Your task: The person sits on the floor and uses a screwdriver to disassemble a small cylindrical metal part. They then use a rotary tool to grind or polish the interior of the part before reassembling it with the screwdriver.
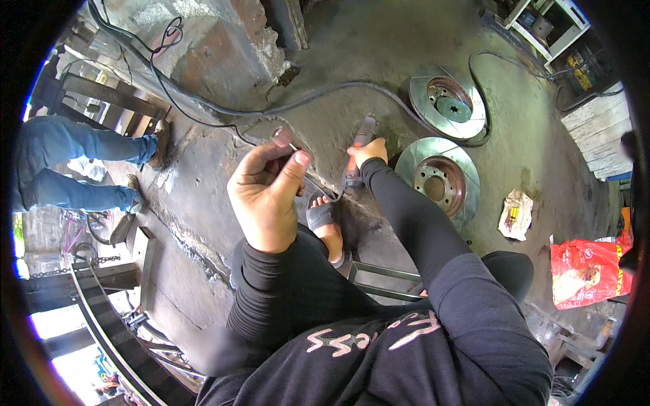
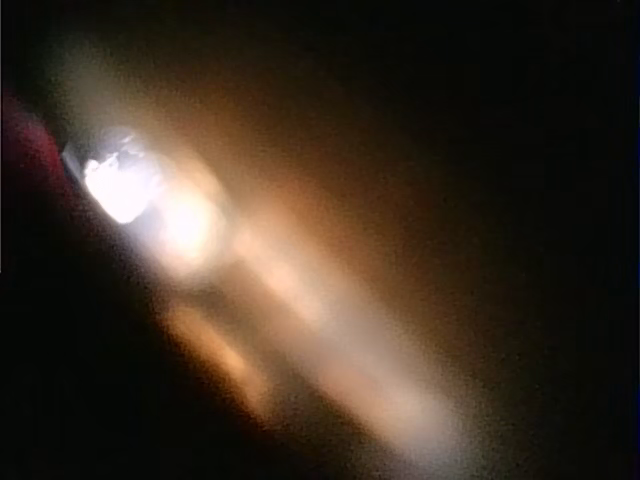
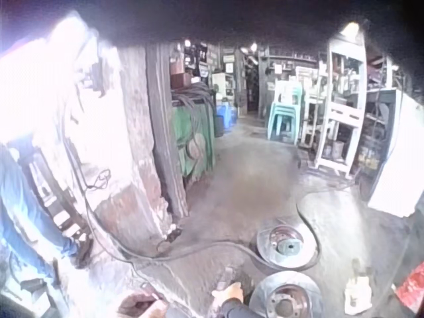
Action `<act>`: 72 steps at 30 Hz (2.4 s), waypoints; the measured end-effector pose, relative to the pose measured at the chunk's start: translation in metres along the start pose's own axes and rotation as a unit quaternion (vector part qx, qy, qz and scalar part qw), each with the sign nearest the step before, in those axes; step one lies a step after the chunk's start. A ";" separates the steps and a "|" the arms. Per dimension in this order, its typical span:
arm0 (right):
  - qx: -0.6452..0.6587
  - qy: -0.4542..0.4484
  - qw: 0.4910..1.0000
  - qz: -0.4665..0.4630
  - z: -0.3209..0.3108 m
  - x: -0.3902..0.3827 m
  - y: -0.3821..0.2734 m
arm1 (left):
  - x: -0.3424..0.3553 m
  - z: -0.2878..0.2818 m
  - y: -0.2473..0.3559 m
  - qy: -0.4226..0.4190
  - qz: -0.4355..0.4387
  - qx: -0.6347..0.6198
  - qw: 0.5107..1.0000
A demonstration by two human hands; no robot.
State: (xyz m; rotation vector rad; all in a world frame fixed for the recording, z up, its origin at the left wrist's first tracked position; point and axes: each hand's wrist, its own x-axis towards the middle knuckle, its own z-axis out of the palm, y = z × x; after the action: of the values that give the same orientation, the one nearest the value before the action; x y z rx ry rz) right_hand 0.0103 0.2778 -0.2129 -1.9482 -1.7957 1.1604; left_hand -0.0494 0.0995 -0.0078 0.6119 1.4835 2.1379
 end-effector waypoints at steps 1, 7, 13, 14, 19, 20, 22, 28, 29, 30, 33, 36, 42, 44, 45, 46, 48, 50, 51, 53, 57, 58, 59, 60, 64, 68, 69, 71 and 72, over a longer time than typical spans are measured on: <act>0.063 -0.051 0.996 -0.019 -0.006 -0.002 0.000 | 0.000 0.002 0.001 -0.003 0.000 0.002 1.000; 0.402 -0.233 0.852 -0.240 -0.069 -0.065 0.016 | -0.009 0.009 -0.003 -0.032 0.042 0.011 0.999; 0.370 -0.306 0.843 -0.241 -0.164 -0.140 0.066 | -0.037 0.045 -0.014 -0.138 -0.042 -0.095 0.985; 0.348 -0.324 0.848 -0.233 -0.176 -0.146 0.078 | -0.044 0.053 -0.015 -0.152 -0.053 -0.116 0.980; 0.243 -0.308 0.886 -0.248 -0.210 -0.165 0.117 | -0.059 0.080 -0.031 -0.220 -0.111 -0.074 0.966; 0.219 -0.297 0.893 -0.258 -0.215 -0.168 0.118 | -0.062 0.084 -0.036 -0.227 -0.102 -0.062 0.967; 0.178 -0.263 0.903 -0.291 -0.224 -0.172 0.120 | -0.067 0.096 -0.040 -0.226 -0.092 -0.028 0.969; 0.216 -0.292 0.900 -0.243 -0.233 -0.166 0.137 | -0.086 0.127 -0.055 -0.264 -0.026 -0.010 0.964; 0.226 -0.295 0.897 -0.241 -0.234 -0.164 0.138 | -0.089 0.131 -0.056 -0.257 -0.035 -0.018 0.966; 0.235 -0.298 0.894 -0.238 -0.235 -0.162 0.139 | -0.092 0.135 -0.057 -0.250 -0.045 -0.026 0.967; 0.246 -0.305 0.890 -0.234 -0.243 -0.159 0.135 | -0.093 0.140 -0.064 -0.245 -0.048 -0.028 0.968; 0.265 -0.321 0.876 -0.243 -0.240 -0.153 0.142 | -0.090 0.140 -0.065 -0.257 -0.050 -0.016 0.965; 0.266 -0.323 0.880 -0.224 -0.240 -0.150 0.138 | -0.084 0.139 -0.067 -0.284 -0.017 0.030 0.958; 0.264 -0.329 0.879 -0.221 -0.239 -0.149 0.137 | -0.082 0.137 -0.068 -0.299 0.011 0.051 0.953; 0.263 -0.331 0.879 -0.220 -0.239 -0.149 0.136 | -0.081 0.136 -0.067 -0.303 0.013 0.060 0.951; 0.252 -0.323 0.883 -0.227 -0.238 -0.148 0.136 | -0.080 0.135 -0.065 -0.306 0.014 0.069 0.949; 0.231 -0.308 0.891 -0.241 -0.235 -0.148 0.137 | -0.079 0.133 -0.065 -0.312 0.026 0.081 0.946; 0.229 -0.309 0.894 -0.231 -0.235 -0.149 0.135 | -0.077 0.132 -0.066 -0.316 0.047 0.087 0.944; 0.228 -0.309 0.895 -0.226 -0.235 -0.150 0.134 | -0.077 0.131 -0.065 -0.313 0.044 0.092 0.944; 0.221 -0.305 0.896 -0.235 -0.235 -0.150 0.133 | -0.077 0.131 -0.064 -0.308 0.039 0.101 0.945; 0.218 -0.302 0.896 -0.243 -0.235 -0.150 0.132 | -0.077 0.130 -0.064 -0.305 0.037 0.122 0.944; 0.222 -0.305 0.894 -0.241 -0.235 -0.150 0.133 | -0.077 0.130 -0.064 -0.300 0.022 0.112 0.947; 0.227 -0.307 0.893 -0.240 -0.233 -0.150 0.134 | -0.078 0.130 -0.064 -0.295 0.007 0.102 0.950; 0.231 -0.309 0.891 -0.238 -0.233 -0.150 0.134 | -0.078 0.130 -0.064 -0.294 0.013 0.107 0.950; 0.235 -0.309 0.891 -0.236 -0.233 -0.150 0.134 | -0.082 0.132 -0.064 -0.287 0.020 0.117 0.950; 0.243 -0.306 0.888 -0.243 -0.234 -0.149 0.132 | -0.080 0.133 -0.065 -0.285 0.006 0.113 0.952; 0.244 -0.306 0.886 -0.247 -0.234 -0.149 0.131 | -0.080 0.132 -0.065 -0.287 0.004 0.109 0.952; 0.241 -0.314 0.887 -0.238 -0.235 -0.148 0.132 | -0.081 0.132 -0.066 -0.291 0.000 0.101 0.952; 0.240 -0.318 0.887 -0.233 -0.236 -0.148 0.132 | -0.081 0.133 -0.065 -0.290 0.002 0.108 0.951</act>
State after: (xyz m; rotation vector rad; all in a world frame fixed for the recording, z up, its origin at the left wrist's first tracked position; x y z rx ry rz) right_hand 0.2785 0.1899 -0.0896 -0.8339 -1.8396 1.9481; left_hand 0.1016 0.1688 -0.0342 1.1998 1.3700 1.5975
